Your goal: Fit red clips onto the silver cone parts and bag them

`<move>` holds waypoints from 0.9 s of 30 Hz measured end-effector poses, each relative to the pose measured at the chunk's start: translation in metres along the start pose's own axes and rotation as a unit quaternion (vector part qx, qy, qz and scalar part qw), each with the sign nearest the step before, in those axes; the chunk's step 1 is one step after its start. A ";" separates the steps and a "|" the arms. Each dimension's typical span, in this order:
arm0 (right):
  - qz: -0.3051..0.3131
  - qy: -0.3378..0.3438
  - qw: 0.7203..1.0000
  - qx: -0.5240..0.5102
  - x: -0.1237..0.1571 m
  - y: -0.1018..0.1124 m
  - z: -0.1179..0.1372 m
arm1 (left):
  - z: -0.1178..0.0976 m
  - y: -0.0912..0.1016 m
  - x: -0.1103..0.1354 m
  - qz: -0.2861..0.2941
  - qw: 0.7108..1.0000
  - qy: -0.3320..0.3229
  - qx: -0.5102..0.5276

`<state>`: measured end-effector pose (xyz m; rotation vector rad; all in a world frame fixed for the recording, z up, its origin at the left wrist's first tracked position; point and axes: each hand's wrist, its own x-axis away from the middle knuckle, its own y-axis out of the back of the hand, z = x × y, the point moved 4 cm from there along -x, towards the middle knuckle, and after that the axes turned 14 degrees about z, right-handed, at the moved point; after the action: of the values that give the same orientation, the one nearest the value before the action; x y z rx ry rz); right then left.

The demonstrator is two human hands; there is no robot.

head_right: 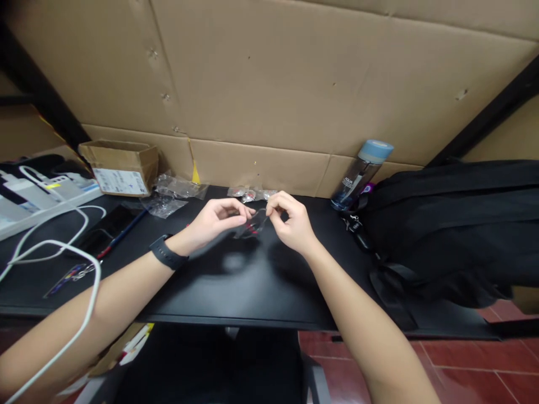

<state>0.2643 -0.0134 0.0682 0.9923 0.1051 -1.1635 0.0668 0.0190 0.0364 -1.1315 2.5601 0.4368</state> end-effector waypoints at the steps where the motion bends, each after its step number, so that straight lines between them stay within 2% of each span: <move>1: 0.002 0.005 1.000 0.008 0.000 0.000 0.001 | -0.001 0.000 0.000 0.002 1.000 -0.007 -0.003; 4: 0.009 0.001 1.000 0.022 0.000 0.000 0.002 | -0.002 0.001 0.000 -0.012 1.000 -0.018 -0.018; 8: 0.011 -0.021 0.999 0.029 -0.001 -0.002 -0.001 | 0.005 0.006 -0.002 -0.052 0.999 0.005 0.010; 13: 0.002 -0.024 1.000 -0.005 -0.001 -0.005 -0.008 | 0.012 0.008 -0.003 -0.064 0.997 0.010 0.034; 15: 0.001 -0.026 0.999 -0.023 -0.001 -0.008 -0.010 | 0.018 0.008 -0.004 -0.036 0.998 0.014 0.040; 18: -0.001 -0.026 0.998 -0.049 0.000 -0.013 -0.013 | 0.030 0.008 -0.006 0.051 0.996 0.003 0.076; 20: -0.005 -0.025 0.997 -0.070 0.000 -0.015 -0.015 | 0.036 0.009 -0.006 0.086 0.992 -0.018 0.095; 22: -0.010 -0.025 0.995 -0.092 0.001 -0.016 -0.018 | 0.037 0.010 -0.005 0.092 0.993 -0.018 0.066; 27: -0.026 -0.058 0.992 -0.110 0.002 -0.013 -0.027 | 0.025 0.009 0.001 0.088 0.991 0.010 -0.100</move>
<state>0.2659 0.0034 0.0436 0.7297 0.1634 -1.2257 0.0638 0.0339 0.0148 -0.9804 2.6923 0.7418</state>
